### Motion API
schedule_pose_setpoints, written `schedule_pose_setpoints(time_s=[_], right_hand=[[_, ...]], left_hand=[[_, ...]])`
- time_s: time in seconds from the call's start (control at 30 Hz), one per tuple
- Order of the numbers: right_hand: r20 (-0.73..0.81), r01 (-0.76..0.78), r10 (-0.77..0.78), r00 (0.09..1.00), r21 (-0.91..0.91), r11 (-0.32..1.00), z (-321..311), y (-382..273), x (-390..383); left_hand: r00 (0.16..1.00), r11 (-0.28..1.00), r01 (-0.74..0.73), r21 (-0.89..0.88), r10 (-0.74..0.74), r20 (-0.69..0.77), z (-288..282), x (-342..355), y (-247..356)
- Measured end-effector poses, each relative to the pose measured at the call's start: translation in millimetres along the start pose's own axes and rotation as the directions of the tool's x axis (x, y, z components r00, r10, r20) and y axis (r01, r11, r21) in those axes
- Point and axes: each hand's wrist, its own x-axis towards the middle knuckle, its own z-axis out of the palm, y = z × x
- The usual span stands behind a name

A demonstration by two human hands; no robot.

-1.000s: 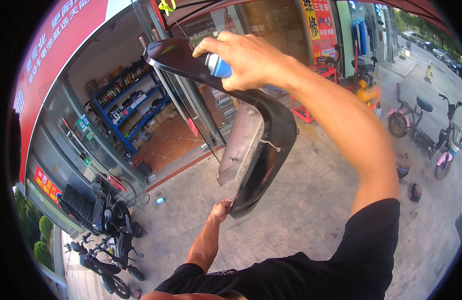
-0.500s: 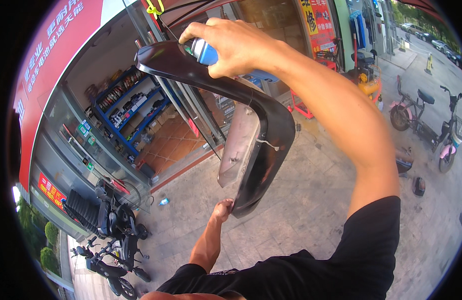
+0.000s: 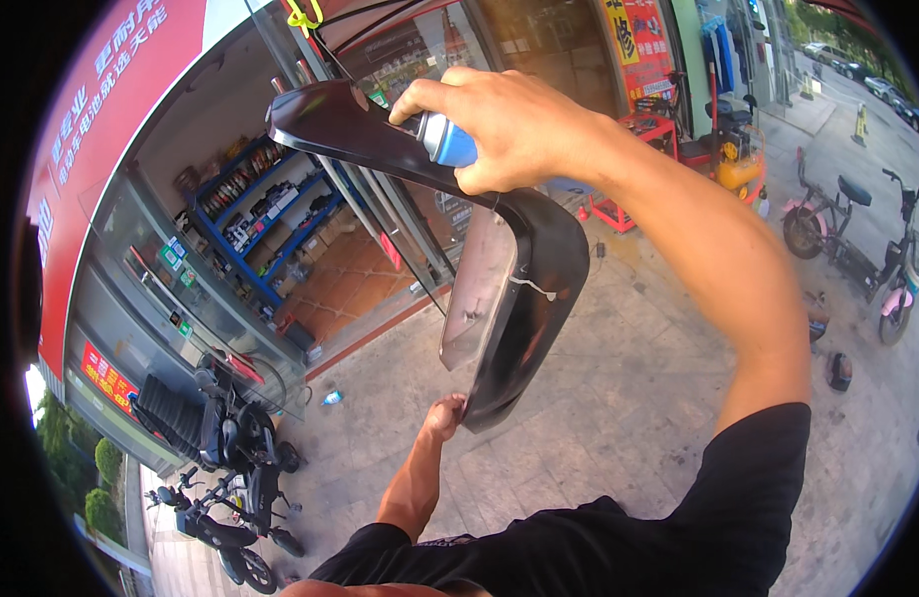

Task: The person holds a curved plastic fairing and applies black spray paint to its surface. They rotate the part to cover different areas and continue spraying until the end of the clip.

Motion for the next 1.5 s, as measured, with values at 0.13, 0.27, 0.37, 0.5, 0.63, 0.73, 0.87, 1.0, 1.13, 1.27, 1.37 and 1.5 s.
schedule_pose_setpoints(time_s=[0.13, 0.27, 0.37, 0.5, 0.63, 0.73, 0.87, 1.0, 1.13, 1.27, 1.37, 1.5], right_hand=[[-0.016, -0.024, 0.025, 1.0, 0.027, 0.999, 0, 14, -6], [-0.076, 0.002, 0.003, 0.997, 0.066, 0.998, -1, 20, 16], [-0.085, -0.013, 0.03, 0.996, 0.186, 0.983, -2, 20, 34], [-0.114, 0.005, 0.011, 0.993, 0.143, 0.99, -2, 23, 60], [-0.172, 0.034, -0.011, 0.985, 0.132, 0.991, 3, 29, 68], [-0.14, 0.049, -0.02, 0.99, 0.207, 0.977, 6, 35, 62], [-0.081, 0.018, 0.005, 0.997, 0.278, 0.961, 9, 41, 45], [-0.042, 0.013, -0.004, 0.999, 0.232, 0.973, 12, 46, 22], [-0.089, 0.04, -0.017, 0.996, 0.263, 0.964, 11, 46, -7], [-0.017, -0.042, 0.049, 0.999, 0.277, 0.96, 1, 42, -35], [0.025, -0.111, 0.109, 0.994, 0.263, 0.958, -4, 36, -47], [0.054, -0.149, 0.14, 0.989, 0.236, 0.96, -6, 32, -50]], left_hand=[[1.0, 1.0, -0.003, -0.003, 0.003, 0.007, -1, -4, 6], [0.999, 1.0, 0.008, 0.022, -0.009, 0.051, -7, -5, 8], [0.999, 0.998, -0.011, 0.07, 0.009, 0.041, -9, -8, 5], [0.999, 0.996, -0.004, 0.092, 0.001, 0.04, -10, -14, 6], [1.0, 0.999, 0.022, 0.048, -0.023, 0.022, -8, -18, 8], [1.0, 0.999, 0.011, 0.049, -0.01, -0.005, -8, -17, 4], [0.999, 0.998, 0.009, 0.066, -0.012, 0.049, -17, -11, -3], [0.996, 0.995, 0.068, 0.068, -0.071, 0.048, -28, -5, -7], [0.999, 0.997, 0.026, 0.076, -0.028, 0.027, -23, -8, -8], [0.999, 0.999, 0.035, 0.028, -0.034, -0.04, -12, -13, -4], [0.999, 0.998, 0.039, 0.043, -0.041, 0.029, -12, -14, 2], [0.997, 0.999, 0.047, 0.012, -0.048, 0.062, -10, -14, 3]])
